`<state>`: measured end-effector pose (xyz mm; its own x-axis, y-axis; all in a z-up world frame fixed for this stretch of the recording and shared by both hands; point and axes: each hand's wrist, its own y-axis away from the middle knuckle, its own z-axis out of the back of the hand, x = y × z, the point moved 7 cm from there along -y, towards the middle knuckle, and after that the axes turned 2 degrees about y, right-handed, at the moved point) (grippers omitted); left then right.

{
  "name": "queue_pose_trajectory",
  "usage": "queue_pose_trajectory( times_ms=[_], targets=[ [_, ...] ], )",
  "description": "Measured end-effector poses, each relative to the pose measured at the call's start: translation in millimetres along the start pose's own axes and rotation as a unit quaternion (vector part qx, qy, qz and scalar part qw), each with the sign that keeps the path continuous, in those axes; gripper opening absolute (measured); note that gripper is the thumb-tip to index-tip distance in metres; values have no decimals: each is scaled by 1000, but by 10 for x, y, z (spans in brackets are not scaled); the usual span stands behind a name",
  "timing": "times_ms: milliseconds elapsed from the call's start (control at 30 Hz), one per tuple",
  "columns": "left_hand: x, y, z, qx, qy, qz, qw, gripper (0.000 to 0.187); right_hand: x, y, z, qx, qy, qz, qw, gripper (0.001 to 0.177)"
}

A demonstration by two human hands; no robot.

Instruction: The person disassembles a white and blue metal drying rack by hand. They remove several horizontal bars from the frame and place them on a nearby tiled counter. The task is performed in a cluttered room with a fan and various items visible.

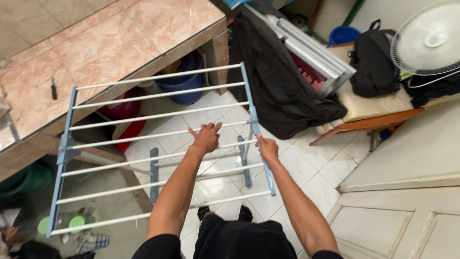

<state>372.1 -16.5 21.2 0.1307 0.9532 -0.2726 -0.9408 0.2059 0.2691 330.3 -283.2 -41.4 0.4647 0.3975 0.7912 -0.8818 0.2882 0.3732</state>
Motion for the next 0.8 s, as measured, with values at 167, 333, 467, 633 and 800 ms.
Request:
queue_pose_trajectory(
  times_ms=[167, 333, 467, 633, 800],
  targets=[
    [-20, -11, 24, 13, 1, 7, 1000, 59, 45, -19, 5, 1, -6, -8, 1000, 62],
    [1, 30, 15, 21, -12, -5, 1000, 69, 45, -58, -34, 7, -15, -8, 1000, 63],
    [11, 86, 1, 12, -10, -20, 1000, 76, 8, -75, -47, 16, 29, 10, 999, 62],
    [148, 216, 41, -77, 12, -63, 995, 71, 301, -8, 90, -101, 126, 87, 983, 40],
    [649, 508, 68, -103, 0, -32, 994, 61, 793, 320, -46, -164, 200, 201, 945, 58]
  ],
)
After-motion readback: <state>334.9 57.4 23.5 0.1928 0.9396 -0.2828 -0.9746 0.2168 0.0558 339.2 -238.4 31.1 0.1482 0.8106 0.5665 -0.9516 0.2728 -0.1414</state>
